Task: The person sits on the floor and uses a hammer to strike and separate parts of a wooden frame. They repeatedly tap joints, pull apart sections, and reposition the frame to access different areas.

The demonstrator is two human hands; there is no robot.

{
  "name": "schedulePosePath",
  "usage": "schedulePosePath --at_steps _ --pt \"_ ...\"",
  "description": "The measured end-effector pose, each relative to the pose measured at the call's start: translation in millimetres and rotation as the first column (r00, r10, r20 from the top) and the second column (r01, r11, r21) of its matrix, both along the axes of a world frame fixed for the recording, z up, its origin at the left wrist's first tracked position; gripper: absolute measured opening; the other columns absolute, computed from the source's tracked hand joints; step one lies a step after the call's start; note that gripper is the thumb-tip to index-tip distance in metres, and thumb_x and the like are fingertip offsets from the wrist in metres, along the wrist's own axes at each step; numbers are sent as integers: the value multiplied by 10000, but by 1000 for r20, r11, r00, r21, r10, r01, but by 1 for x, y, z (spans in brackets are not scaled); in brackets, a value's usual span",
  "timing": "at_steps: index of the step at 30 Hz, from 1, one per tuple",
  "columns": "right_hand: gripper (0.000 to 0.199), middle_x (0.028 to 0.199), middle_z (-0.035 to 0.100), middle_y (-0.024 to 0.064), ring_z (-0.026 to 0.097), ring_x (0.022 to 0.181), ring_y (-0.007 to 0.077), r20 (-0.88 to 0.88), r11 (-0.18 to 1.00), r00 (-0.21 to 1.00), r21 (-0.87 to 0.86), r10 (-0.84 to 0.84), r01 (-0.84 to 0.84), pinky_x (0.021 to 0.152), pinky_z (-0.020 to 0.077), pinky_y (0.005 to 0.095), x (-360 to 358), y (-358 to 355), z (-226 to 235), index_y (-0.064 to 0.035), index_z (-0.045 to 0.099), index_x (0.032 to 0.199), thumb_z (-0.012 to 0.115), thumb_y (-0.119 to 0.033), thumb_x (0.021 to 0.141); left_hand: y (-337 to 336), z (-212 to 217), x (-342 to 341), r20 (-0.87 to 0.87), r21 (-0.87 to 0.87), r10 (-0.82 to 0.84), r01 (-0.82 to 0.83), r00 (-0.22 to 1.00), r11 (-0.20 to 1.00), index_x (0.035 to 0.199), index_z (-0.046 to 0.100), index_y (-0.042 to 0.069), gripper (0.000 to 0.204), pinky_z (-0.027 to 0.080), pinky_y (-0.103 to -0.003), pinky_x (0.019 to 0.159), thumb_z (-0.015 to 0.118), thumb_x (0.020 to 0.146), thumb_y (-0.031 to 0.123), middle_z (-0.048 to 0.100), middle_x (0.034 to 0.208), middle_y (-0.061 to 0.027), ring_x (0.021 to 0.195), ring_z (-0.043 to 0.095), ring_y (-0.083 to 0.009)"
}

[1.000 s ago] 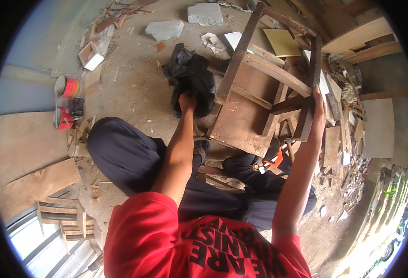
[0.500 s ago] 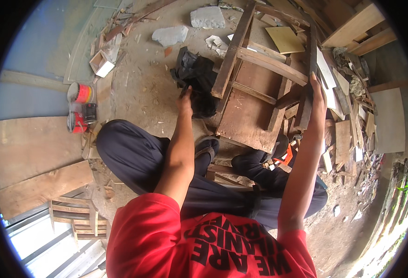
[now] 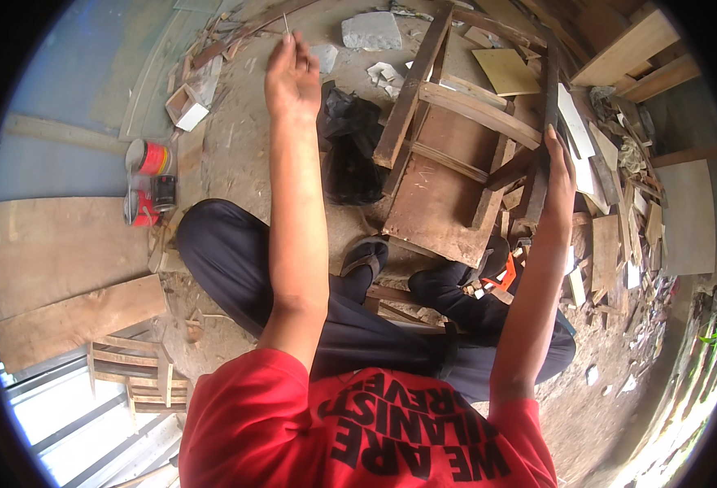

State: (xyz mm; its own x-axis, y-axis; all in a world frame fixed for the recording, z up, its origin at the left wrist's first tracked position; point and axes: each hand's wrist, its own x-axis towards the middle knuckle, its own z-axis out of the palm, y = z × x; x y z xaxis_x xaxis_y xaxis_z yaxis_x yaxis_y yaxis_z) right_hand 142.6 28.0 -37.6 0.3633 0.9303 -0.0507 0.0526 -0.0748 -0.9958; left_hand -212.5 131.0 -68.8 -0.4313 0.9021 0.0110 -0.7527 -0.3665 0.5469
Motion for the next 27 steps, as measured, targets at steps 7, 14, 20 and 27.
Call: schedulePosePath --at_steps 7,14,20,27 --pt "714 1325 589 193 516 1277 235 -65 999 997 3 -46 46 1101 339 338 1 0 -3 67 497 1387 681 -433 912 -48 87 104 -355 128 -349 415 867 901 1162 619 29 256 500 -326 870 579 1000 224 678 1093 -90 1022 632 -196" --pt "724 1382 543 219 478 1319 261 -175 997 983 58 61 -52 1109 333 336 8 7 -17 83 450 1416 642 -434 946 -56 78 183 -528 -33 -551 632 646 774 1109 656 52 201 492 -337 893 597 990 203 702 1092 -102 1081 656 -202" --pt "707 1410 517 223 469 1335 265 -289 991 951 100 112 -86 1117 327 331 11 11 -25 93 397 1447 610 -373 961 -32 50 223 -900 -160 -330 490 285 857 988 771 34 195 503 -275 741 735 885 195 742 911 -43 896 652 -113" --pt "679 1363 551 176 501 1278 230 -560 935 750 178 353 -308 1078 367 320 41 11 -20 97 365 1459 640 -231 932 -38 43 232 -994 49 -2 448 112 893 947 765 28 171 513 -312 819 721 868 173 742 928 -106 889 677 -220"
